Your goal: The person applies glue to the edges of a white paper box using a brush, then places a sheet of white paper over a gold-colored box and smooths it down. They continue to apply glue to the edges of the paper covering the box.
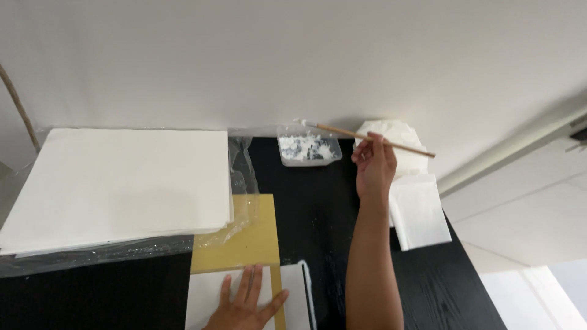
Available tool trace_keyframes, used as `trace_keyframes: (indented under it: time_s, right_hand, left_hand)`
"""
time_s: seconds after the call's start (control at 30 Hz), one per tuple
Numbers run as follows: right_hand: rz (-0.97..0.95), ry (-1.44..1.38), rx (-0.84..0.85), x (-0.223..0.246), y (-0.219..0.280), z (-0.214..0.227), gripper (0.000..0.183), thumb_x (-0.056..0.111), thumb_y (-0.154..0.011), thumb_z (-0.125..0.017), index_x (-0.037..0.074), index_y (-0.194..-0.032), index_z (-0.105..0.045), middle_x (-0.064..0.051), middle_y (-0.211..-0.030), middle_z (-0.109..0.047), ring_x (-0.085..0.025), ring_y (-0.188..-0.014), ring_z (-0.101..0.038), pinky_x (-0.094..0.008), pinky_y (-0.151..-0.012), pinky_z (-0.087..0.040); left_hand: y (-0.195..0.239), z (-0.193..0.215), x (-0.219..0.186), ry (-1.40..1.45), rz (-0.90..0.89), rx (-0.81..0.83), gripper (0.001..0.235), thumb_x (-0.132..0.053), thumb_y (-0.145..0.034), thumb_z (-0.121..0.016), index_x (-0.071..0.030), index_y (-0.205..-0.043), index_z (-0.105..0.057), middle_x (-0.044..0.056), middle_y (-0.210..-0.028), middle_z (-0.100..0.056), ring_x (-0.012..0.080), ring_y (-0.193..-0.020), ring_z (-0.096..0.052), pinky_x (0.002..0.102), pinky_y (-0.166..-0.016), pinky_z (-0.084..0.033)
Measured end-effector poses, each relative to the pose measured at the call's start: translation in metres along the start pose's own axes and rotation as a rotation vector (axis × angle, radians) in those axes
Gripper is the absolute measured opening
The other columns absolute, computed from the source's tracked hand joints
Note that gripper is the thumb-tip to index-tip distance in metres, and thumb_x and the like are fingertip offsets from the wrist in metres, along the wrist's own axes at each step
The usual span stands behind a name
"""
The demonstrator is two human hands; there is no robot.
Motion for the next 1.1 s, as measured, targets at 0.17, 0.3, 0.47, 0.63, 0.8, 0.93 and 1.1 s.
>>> trace_keyframes:
  time_s: [0.17, 0.3, 0.47, 0.63, 0.8, 0.93, 1.1]
  right_hand:
    - [0.251, 0.067, 0.143, 0.106, 0.056, -0.033, 0.018, 0.019, -0.109, -0.055, 0.005, -0.111, -0.067, -0.005, -0.082, -0.06, -0.014, -0.071, -0.06, -0.025, -0.061, -0.053]
    - [0.382, 0.172, 0.217, 0.147, 0.105, -0.027, 0.017, 0.023, -0.109, -0.058, 0.009, -0.116, -0.064, -0.002, -0.089, -0.059, -0.013, -0.078, -0.061, -0.024, -0.066, -0.057]
    - [0.332, 0.418, 0.198, 0.122, 0.138, -0.015, 0.024, 0.03, -0.114, -0.04, 0.012, -0.1, -0.05, -0.003, -0.085, -0.047, -0.008, -0.054, -0.039, -0.019, -0.041, -0.038]
    - [0.28, 0.45, 0.162, 0.074, 0.153, 0.024, 0.027, 0.038, -0.113, -0.034, 0.016, -0.1, -0.043, -0.007, -0.076, -0.064, -0.01, -0.043, -0.051, -0.02, -0.036, -0.037]
    - [0.322, 0.537, 0.232, 0.06, 0.159, 0.026, 0.022, 0.03, -0.115, -0.032, 0.014, -0.105, -0.044, -0.007, -0.07, -0.062, -0.011, -0.044, -0.046, -0.021, -0.04, -0.042]
    - [0.275, 0.62, 0.314, 0.049, 0.165, 0.015, 0.021, 0.03, -0.113, -0.038, 0.011, -0.113, -0.047, -0.007, -0.07, -0.062, -0.011, -0.047, -0.047, -0.022, -0.044, -0.044]
    - [0.271, 0.684, 0.378, 0.044, 0.173, 0.0, 0.025, 0.032, -0.111, -0.04, 0.008, -0.115, -0.045, -0.007, -0.072, -0.064, -0.012, -0.046, -0.05, -0.022, -0.047, -0.045]
  left_hand:
    - [0.012, 0.007, -0.005, 0.049, 0.002, -0.062, 0.112, -0.054, -0.088, -0.059, -0.036, -0.166, 0.02, 0.024, -0.161, 0.046, 0.043, -0.15, 0.042, 0.062, -0.122, 0.019]
    - [0.012, 0.008, -0.003, -0.011, 0.039, -0.108, 0.111, -0.059, -0.089, -0.062, -0.038, -0.166, 0.015, 0.021, -0.165, 0.043, 0.0433, -0.154, 0.037, 0.061, -0.125, 0.014]
    - [0.011, 0.011, -0.003, -0.034, 0.064, -0.147, 0.112, -0.059, -0.089, -0.062, -0.039, -0.165, 0.018, 0.021, -0.165, 0.043, 0.043, -0.153, 0.037, 0.061, -0.124, 0.013]
    - [0.007, 0.009, -0.002, -0.052, 0.065, -0.186, 0.111, -0.062, -0.088, -0.062, -0.039, -0.166, 0.014, 0.021, -0.166, 0.04, 0.0423, -0.155, 0.034, 0.062, -0.126, 0.009]
    - [0.007, 0.009, -0.005, -0.055, 0.075, -0.182, 0.111, -0.062, -0.088, -0.06, -0.039, -0.165, 0.016, 0.021, -0.166, 0.04, 0.042, -0.154, 0.035, 0.062, -0.125, 0.009]
    - [0.011, 0.009, -0.006, -0.059, 0.07, -0.155, 0.111, -0.061, -0.089, -0.06, -0.038, -0.165, 0.017, 0.021, -0.166, 0.041, 0.0424, -0.154, 0.037, 0.063, -0.124, 0.012]
    - [0.009, 0.01, -0.004, -0.025, 0.074, -0.159, 0.111, -0.06, -0.089, -0.062, -0.04, -0.165, 0.016, 0.019, -0.166, 0.043, 0.0411, -0.153, 0.039, 0.062, -0.124, 0.014]
Point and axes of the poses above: each hand's wrist, its own y-axis away from the middle knuckle, its own z-axis out of the back of the hand, x = y × z, the point moved 10 cm from there along -y, towards the middle knuckle
